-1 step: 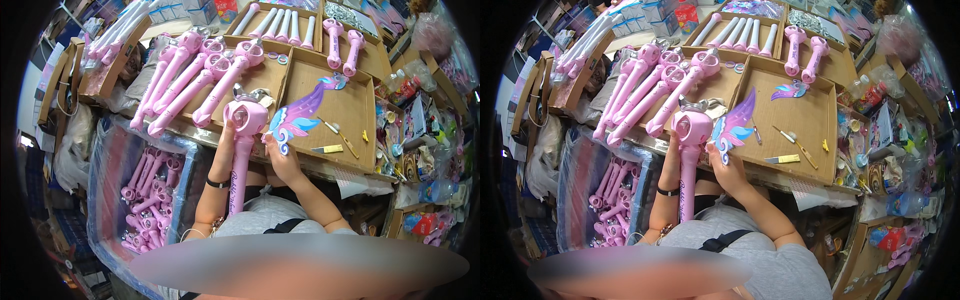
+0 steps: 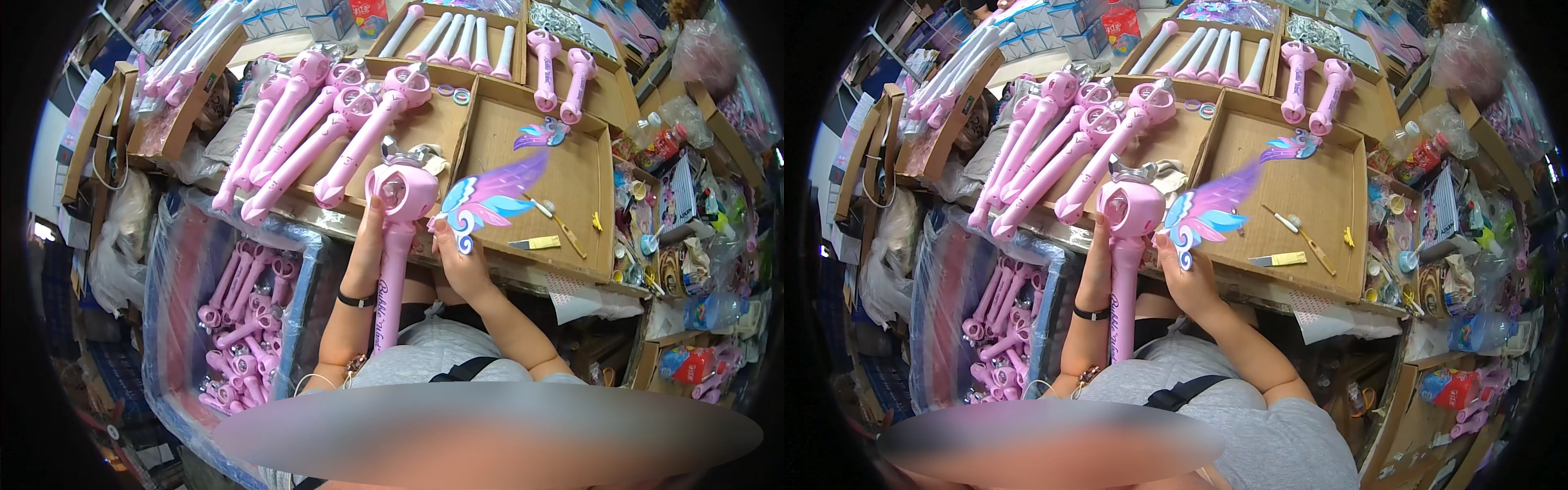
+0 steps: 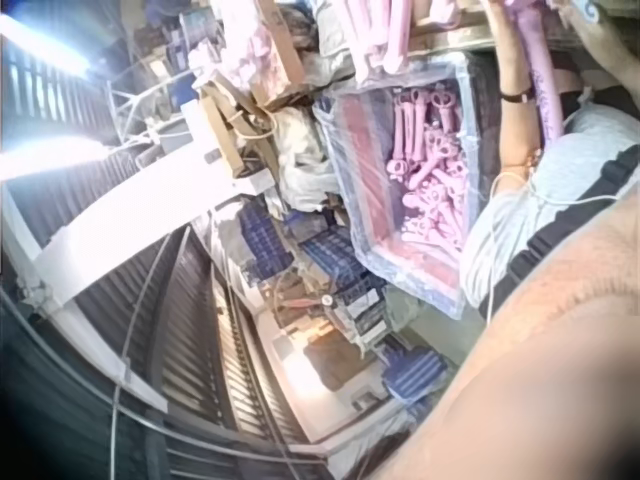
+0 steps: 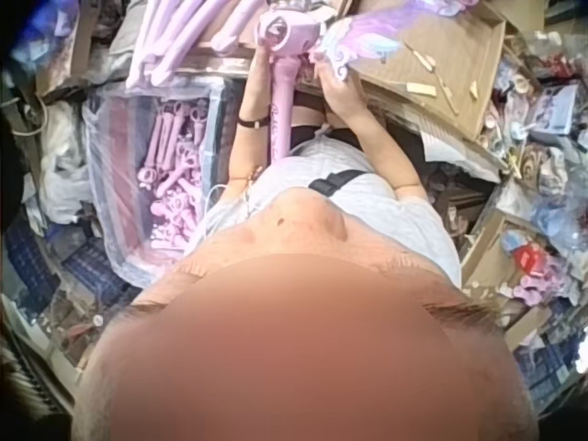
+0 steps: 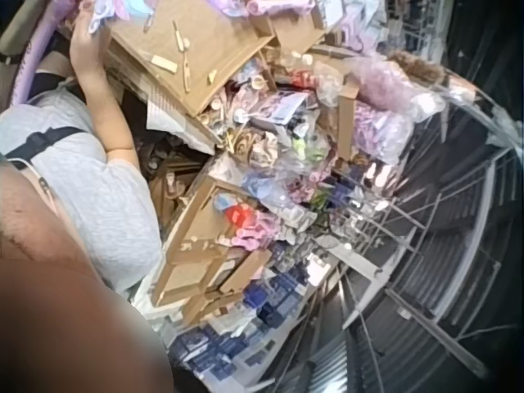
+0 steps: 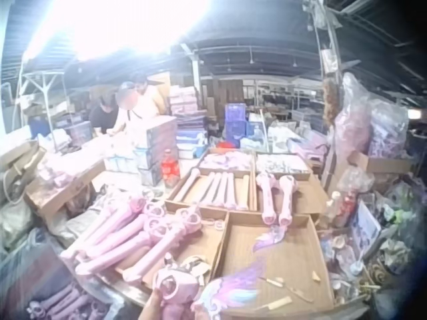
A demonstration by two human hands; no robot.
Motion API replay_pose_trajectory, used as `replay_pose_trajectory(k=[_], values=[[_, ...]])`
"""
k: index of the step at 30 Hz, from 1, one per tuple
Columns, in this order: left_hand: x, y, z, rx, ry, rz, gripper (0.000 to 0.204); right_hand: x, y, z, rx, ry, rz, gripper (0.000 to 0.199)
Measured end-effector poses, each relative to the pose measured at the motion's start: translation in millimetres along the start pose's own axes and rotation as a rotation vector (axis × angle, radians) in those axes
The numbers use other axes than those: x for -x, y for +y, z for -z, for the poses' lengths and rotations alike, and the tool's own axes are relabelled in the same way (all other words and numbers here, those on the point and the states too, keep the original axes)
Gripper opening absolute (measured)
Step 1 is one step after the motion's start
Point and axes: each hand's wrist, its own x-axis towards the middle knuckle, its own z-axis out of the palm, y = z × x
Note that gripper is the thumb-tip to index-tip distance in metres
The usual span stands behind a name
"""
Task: The person assembles pink bubble wands by attaching a silver crown and a colorful wing sticker to each wand. They use a small tool to press the crown into place and smooth the sticker, then place the finished wands into a cardboard tray.
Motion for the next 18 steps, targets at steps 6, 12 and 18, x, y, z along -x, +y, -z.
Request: replay_pose_trajectory(k=[6,12,18], values=[[2,-5,-8,-0.07,0.023,-0.078,0.067,-4,8,-5,0.05,0.037,0.084,0.033],[2,-11,-14,-0.172,0.117,-0.2,0.067,-8,17,-15,0.08,0.137,0.14,0.038],[6,-9,-11,-0.135,0.118,-0.136,0.064,-12,25,-17,0.008,0.022,0.052,0.039]])
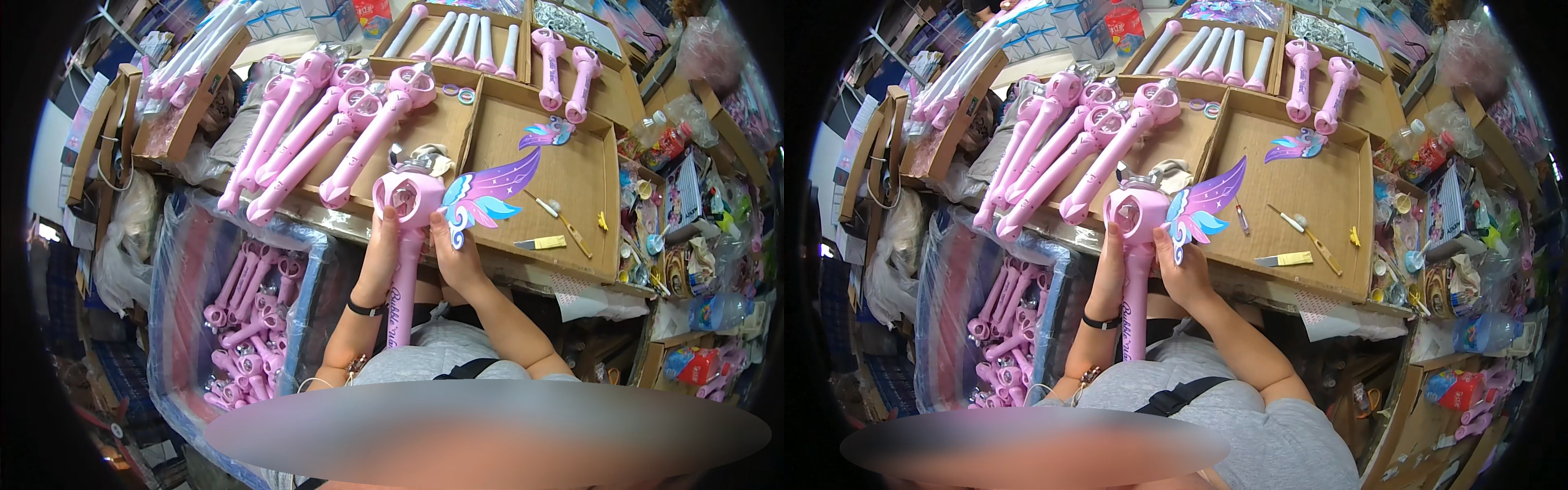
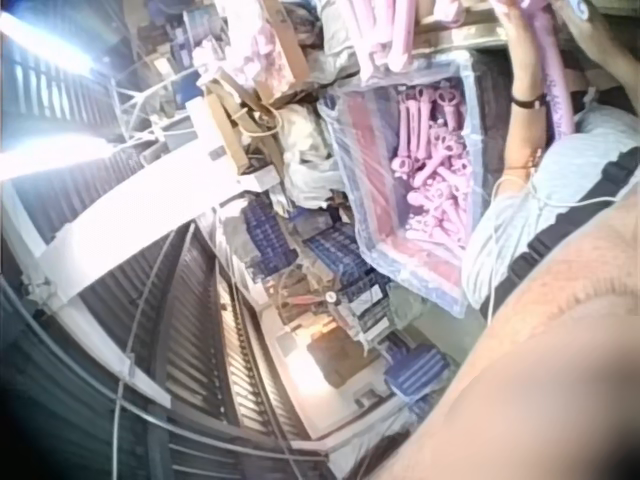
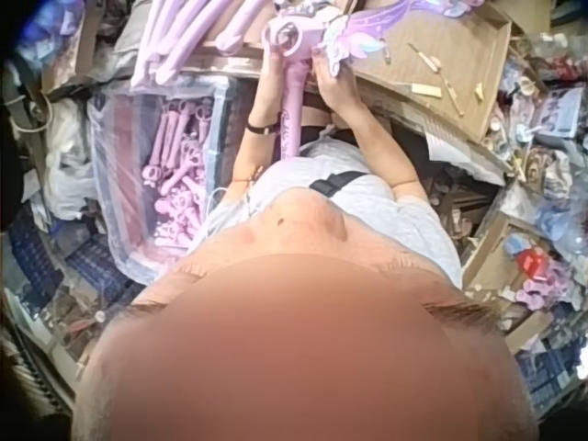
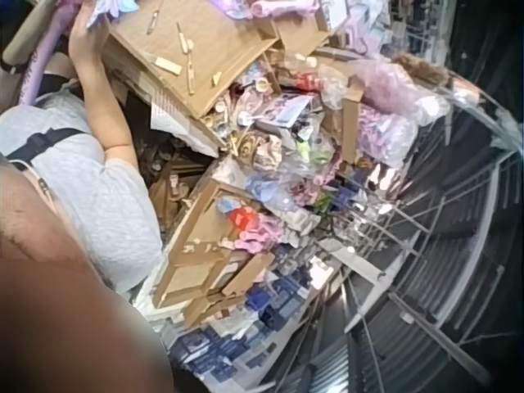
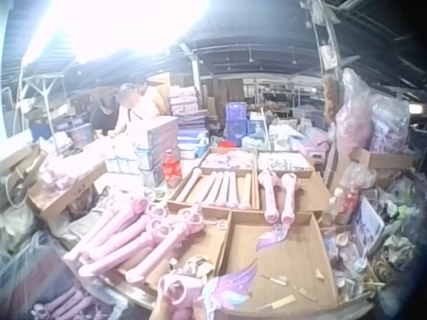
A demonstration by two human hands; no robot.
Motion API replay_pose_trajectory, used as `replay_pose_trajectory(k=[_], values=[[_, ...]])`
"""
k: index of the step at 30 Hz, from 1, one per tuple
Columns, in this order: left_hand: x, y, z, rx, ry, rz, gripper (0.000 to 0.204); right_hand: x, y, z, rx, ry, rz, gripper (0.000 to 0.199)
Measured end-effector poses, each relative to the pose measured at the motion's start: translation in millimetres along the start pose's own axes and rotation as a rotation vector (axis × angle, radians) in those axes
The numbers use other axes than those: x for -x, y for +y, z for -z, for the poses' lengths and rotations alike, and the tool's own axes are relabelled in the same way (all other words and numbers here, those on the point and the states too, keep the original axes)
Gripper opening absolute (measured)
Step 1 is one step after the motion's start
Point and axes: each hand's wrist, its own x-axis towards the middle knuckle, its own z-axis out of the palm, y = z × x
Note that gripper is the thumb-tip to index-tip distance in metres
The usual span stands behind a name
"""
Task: The person assembles pink bubble wands by attaching a silver crown and a colorful wing sticker to each wand. They use a small tool to press the crown into place and smooth the sticker, then place the finished wands into a cardboard tray.
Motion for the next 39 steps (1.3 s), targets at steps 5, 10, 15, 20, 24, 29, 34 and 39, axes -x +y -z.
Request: replay_pose_trajectory(k=[5,10,15,20,24,29,34,39], values=[[-2,3,4,-0.015,-0.057,-0.079,0.063,-2,-14,12,-0.024,-0.099,0.011,0.04],[-5,3,8,0.092,-0.101,0.115,0.066,-1,-28,30,-0.164,-0.25,-0.187,0.036],[-11,8,25,0.328,-0.13,0.079,0.075,0,-20,70,-0.223,-0.077,-0.394,0.029],[-10,-2,32,0.582,-0.284,0.122,0.081,-28,-5,117,-0.839,0.199,-0.305,0.033],[-15,-9,34,0.772,-0.426,0.14,0.102,-44,16,118,-0.167,0.316,-0.135,0.036],[-17,-12,36,0.819,-0.483,0.128,0.112,-62,39,106,1.216,0.185,0.043,0.041],[-18,-15,38,1.044,-0.654,0.119,0.112,-64,27,105,0.991,0.076,-0.177,0.027],[-23,-19,43,1.155,-0.709,0.154,0.108,-14,-24,98,0.294,0.129,0.212,0.015]])
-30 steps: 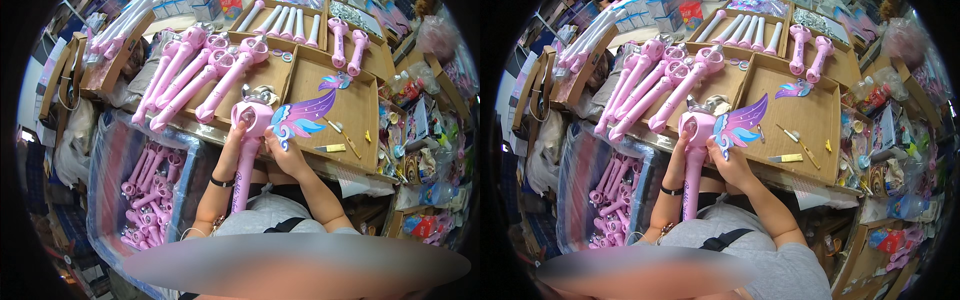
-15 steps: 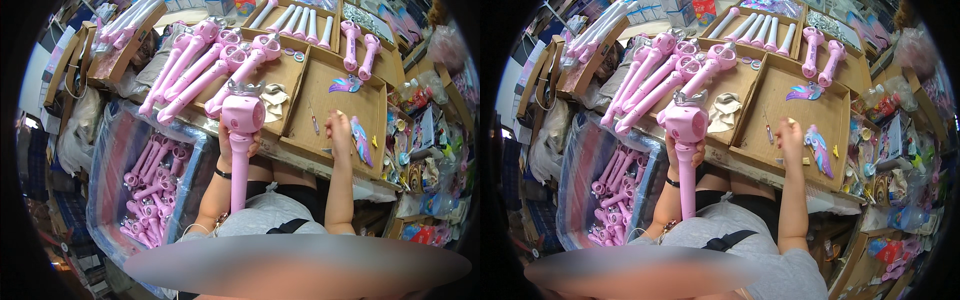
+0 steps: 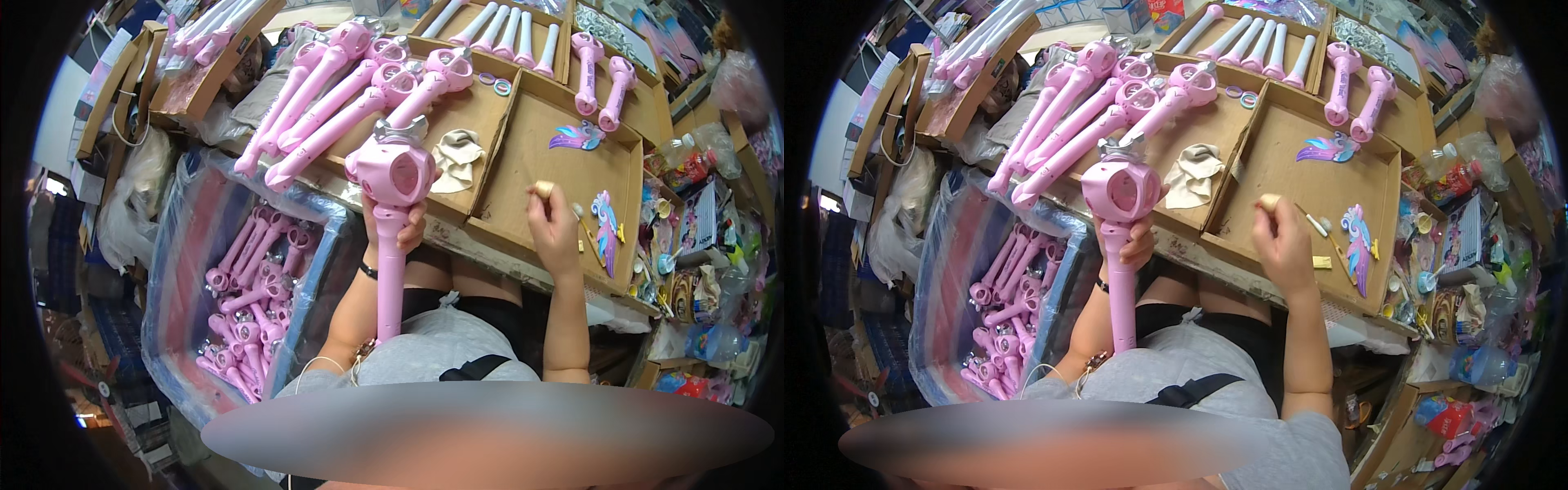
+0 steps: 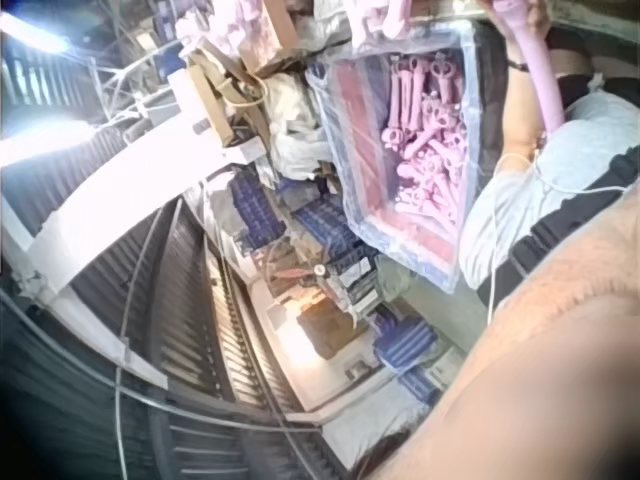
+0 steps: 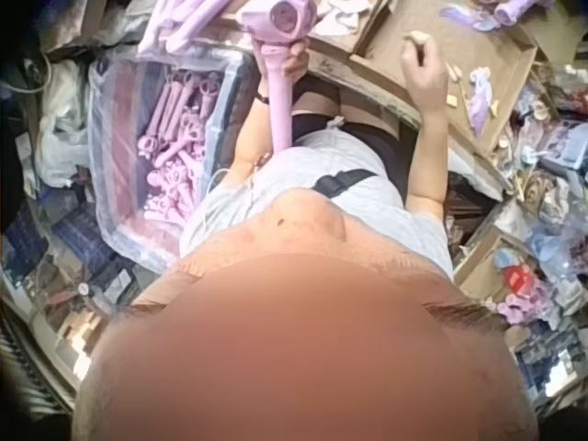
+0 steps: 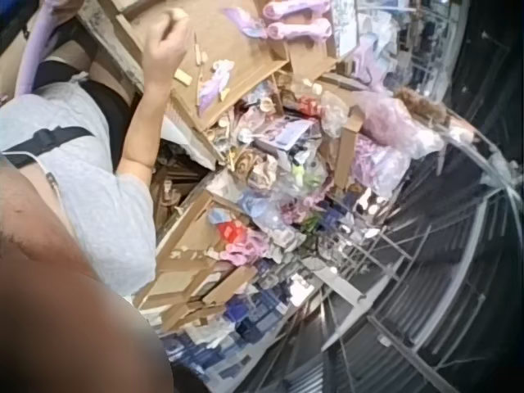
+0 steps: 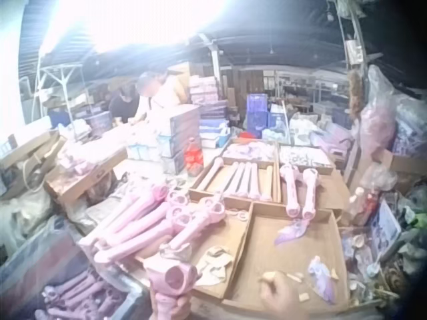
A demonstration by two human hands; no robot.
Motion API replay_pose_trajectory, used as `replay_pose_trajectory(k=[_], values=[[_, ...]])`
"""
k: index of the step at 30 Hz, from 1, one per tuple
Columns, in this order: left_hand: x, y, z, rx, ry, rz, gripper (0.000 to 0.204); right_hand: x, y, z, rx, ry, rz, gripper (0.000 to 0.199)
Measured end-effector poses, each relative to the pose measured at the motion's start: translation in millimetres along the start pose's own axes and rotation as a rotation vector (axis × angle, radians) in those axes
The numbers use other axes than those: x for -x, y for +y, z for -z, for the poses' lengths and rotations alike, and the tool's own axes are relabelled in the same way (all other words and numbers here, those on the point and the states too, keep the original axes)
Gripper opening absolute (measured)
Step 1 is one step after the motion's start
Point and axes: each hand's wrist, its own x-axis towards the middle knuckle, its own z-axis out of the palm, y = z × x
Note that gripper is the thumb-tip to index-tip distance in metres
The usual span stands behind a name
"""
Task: The person assembles pink bubble wands by attaching a silver crown and a colorful wing sticker to each wand. They use a small tool to press the crown into place and smooth the sticker, then place the finished wands into a cardboard tray.
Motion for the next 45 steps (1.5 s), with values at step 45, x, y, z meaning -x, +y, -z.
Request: replay_pose_trajectory(k=[45], values=[[-3,-25,-59,-0.705,0.512,0.027,0.082,15,-17,-7,-0.766,-0.594,-0.799,0.031]])
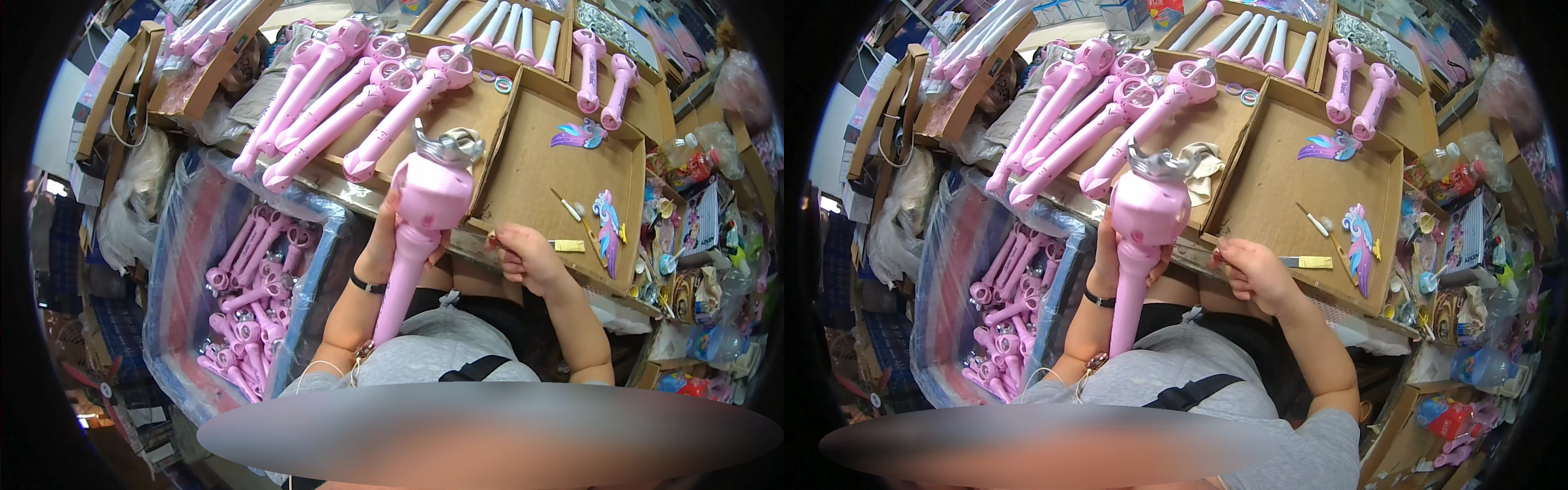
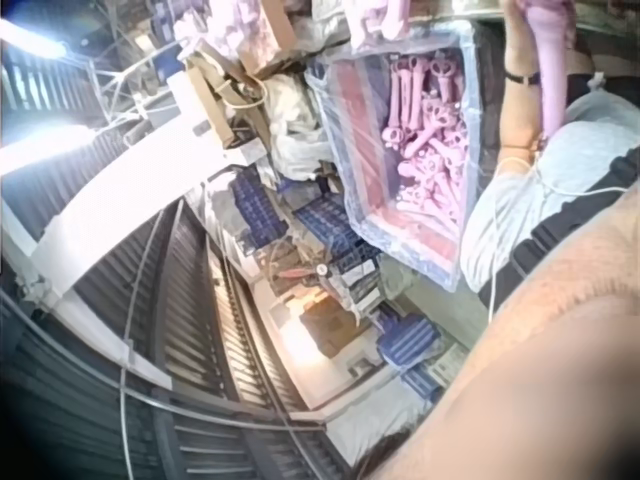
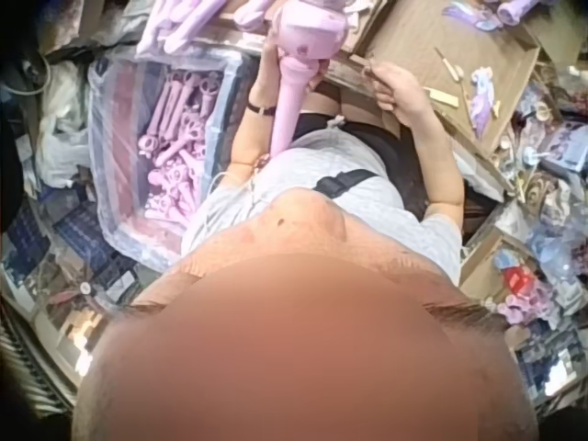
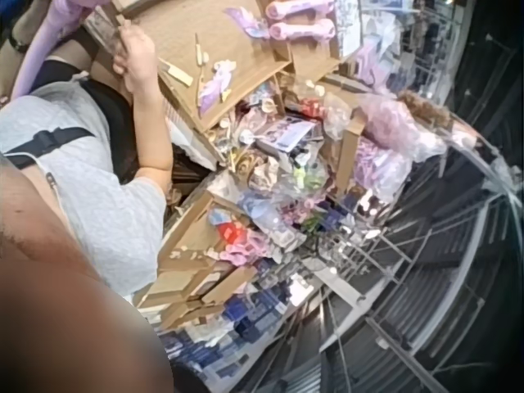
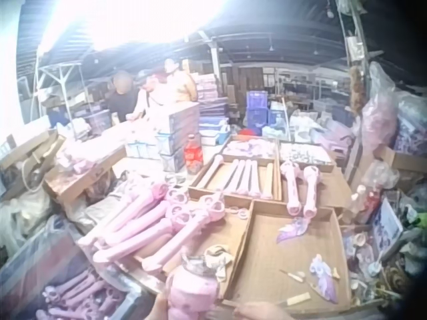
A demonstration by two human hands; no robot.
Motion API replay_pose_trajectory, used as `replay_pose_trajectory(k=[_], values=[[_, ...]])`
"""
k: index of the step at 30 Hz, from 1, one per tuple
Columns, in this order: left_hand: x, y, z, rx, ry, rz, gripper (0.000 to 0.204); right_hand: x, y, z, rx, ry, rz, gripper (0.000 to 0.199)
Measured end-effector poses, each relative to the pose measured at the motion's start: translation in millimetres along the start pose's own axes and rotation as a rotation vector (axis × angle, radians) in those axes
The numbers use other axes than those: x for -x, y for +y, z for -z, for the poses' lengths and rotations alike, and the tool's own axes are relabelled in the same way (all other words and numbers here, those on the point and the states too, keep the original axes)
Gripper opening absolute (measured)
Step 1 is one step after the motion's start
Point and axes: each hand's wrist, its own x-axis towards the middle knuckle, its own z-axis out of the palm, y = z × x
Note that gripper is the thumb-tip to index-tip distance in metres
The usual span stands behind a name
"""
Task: The person assembles pink bubble wands by attaching a silver crown and a colorful wing sticker to each wand. They use a small tool to press the crown into place and smooth the sticker, then place the finished wands into a cardboard tray.
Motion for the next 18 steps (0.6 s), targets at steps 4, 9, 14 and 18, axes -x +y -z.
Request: replay_pose_trajectory(k=[4,9,14,18], values=[[-6,-1,6,0.13,-0.082,-0.003,0.085,7,2,-11,0.815,0.255,0.785,0.015],[3,-5,8,0.119,-0.127,-0.018,0.094,9,2,-12,0.939,0.261,0.905,0.012],[13,-4,6,-0.03,-0.035,-0.052,0.102,13,7,-10,0.61,0.147,0.547,0.013],[16,-5,4,-0.035,-0.013,-0.058,0.101,14,8,-8,0.523,0.081,0.477,0.014]])
